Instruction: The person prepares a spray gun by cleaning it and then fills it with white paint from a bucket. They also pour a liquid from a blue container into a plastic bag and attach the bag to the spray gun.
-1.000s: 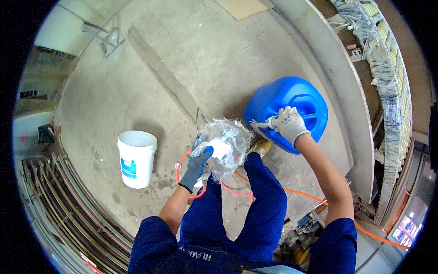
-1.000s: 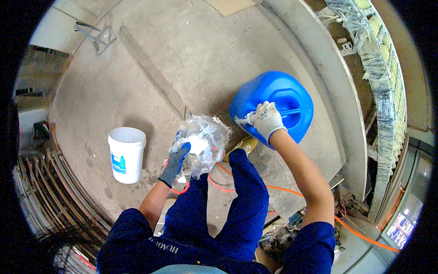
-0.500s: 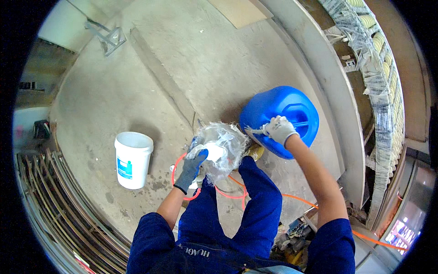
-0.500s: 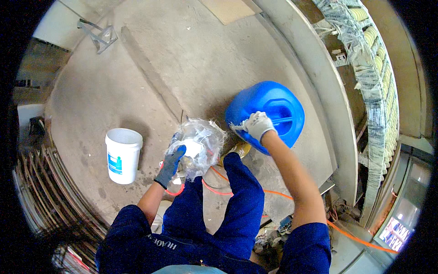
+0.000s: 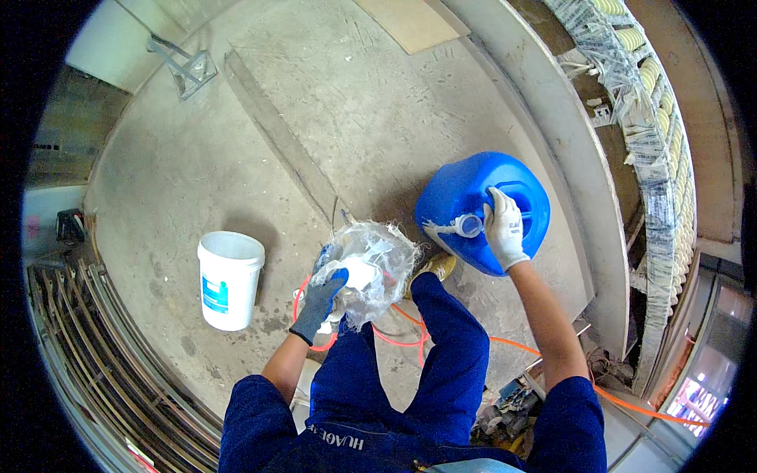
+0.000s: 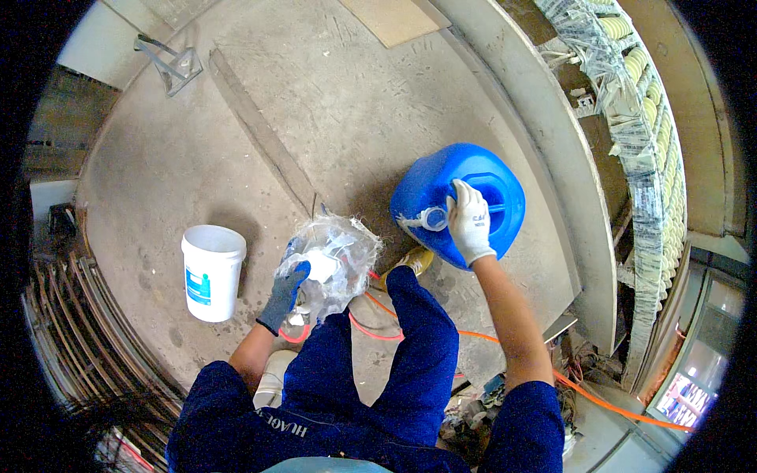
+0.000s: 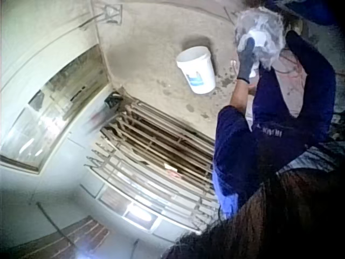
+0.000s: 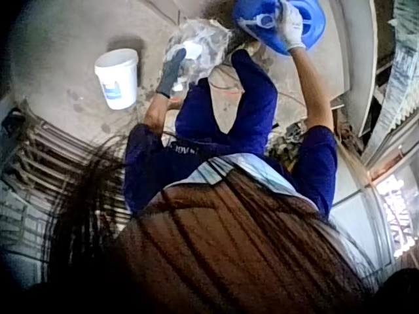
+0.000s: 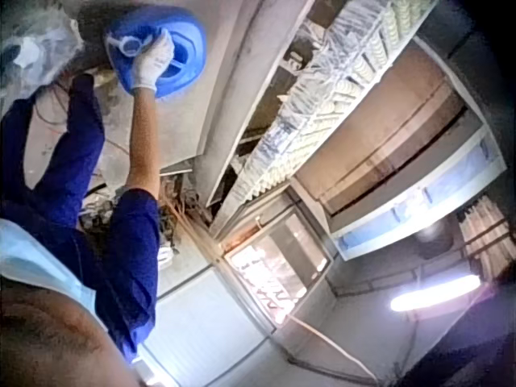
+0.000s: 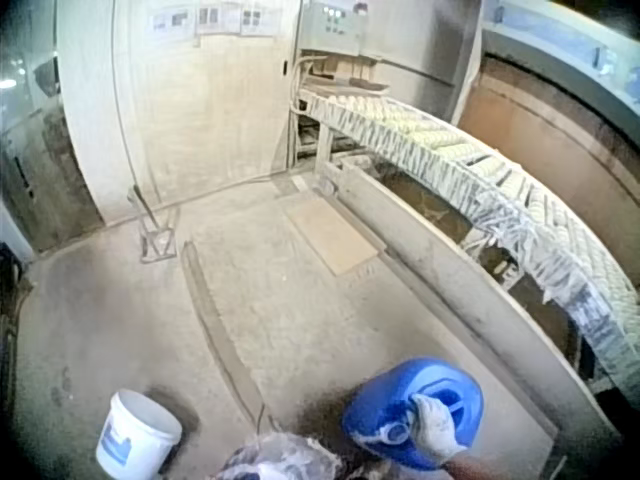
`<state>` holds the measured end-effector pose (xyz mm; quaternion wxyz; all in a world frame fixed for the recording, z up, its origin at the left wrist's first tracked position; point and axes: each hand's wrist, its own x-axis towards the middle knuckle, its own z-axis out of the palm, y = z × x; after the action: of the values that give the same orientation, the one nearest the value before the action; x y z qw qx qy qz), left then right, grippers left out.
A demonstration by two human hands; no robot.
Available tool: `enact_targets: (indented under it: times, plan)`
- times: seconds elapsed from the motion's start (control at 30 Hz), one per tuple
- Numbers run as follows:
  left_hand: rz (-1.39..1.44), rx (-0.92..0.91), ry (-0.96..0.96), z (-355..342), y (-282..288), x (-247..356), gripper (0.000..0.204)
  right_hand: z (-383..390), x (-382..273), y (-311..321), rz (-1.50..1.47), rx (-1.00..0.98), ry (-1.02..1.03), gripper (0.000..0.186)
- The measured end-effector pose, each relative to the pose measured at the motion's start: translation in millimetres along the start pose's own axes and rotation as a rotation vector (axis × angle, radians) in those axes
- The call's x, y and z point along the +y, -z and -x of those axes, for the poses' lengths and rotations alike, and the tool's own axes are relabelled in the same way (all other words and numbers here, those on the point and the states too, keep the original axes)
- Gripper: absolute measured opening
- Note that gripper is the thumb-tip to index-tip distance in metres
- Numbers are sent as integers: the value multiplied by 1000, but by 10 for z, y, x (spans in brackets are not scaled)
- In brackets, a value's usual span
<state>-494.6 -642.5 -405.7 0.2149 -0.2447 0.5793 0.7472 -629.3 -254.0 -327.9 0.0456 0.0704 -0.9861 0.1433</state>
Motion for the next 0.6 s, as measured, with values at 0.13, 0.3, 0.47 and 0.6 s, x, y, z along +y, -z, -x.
enact_targets:
  times: [0.13,0.3,0.47,0.6]
  plan:
    - [-37,-9,102,-1,7,-18,41,-103,-4,-438,156,107,-121,44]
    - [-144,-84,129,-55,100,-116,55,-139,-50,-569,190,59,-202,41]
    - [24,-25,162,-67,55,-211,71,-162,-114,-637,201,49,-243,42]
    - [25,-11,162,-98,56,-181,74,-171,-140,-674,223,46,-236,44]
